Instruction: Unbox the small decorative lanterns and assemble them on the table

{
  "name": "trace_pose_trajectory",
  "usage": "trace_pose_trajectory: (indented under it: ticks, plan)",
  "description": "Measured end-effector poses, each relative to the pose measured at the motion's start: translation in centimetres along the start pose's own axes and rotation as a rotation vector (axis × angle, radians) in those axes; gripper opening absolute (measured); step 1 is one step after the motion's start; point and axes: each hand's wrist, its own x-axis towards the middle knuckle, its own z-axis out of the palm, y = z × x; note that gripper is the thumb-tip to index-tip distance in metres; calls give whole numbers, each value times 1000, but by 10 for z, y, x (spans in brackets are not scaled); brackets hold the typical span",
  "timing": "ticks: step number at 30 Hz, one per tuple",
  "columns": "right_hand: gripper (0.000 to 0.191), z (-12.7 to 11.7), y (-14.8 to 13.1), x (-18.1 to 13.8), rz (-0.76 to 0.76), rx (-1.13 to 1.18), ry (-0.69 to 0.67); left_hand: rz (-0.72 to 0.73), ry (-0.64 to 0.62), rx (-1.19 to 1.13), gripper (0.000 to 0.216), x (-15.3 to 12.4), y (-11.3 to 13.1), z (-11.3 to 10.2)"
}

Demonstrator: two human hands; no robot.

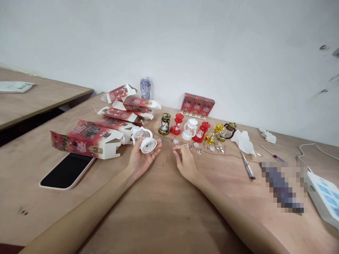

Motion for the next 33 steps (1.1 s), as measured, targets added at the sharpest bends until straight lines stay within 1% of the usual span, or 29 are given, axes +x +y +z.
trace_pose_trajectory:
  ticks: [2,4,6,8,12,16,21,23,28,33]
  plan:
    - [8,-5,5,0,30,-93,-20,5,6,2,35,-1,1,1]
    - [12,-8,11,-2,61,-166,-53,8,10,1,34,-1,2,1]
    - [15,-10,17,-3,83,-182,-80,10,12,0,32,-2,2,1]
    - [14,-10,20,-4,80,-182,-91,16,12,-1,29,-2,3,1]
    - [11,-7,22,-2,32,-221,-110,11,13,8,25,-1,3,0]
    - [10,-6,18,0,-16,-280,-146,6,10,17,26,-1,2,1]
    - [14,-6,14,-1,-132,-506,-169,7,12,24,31,-2,2,3]
    - [15,-6,13,-2,-152,-557,-162,11,13,22,32,-2,2,3]
    - [14,-6,15,0,-161,-597,-159,0,11,33,33,-2,3,2]
    - [18,-5,17,2,-182,-593,-173,-6,12,60,29,-1,2,1]
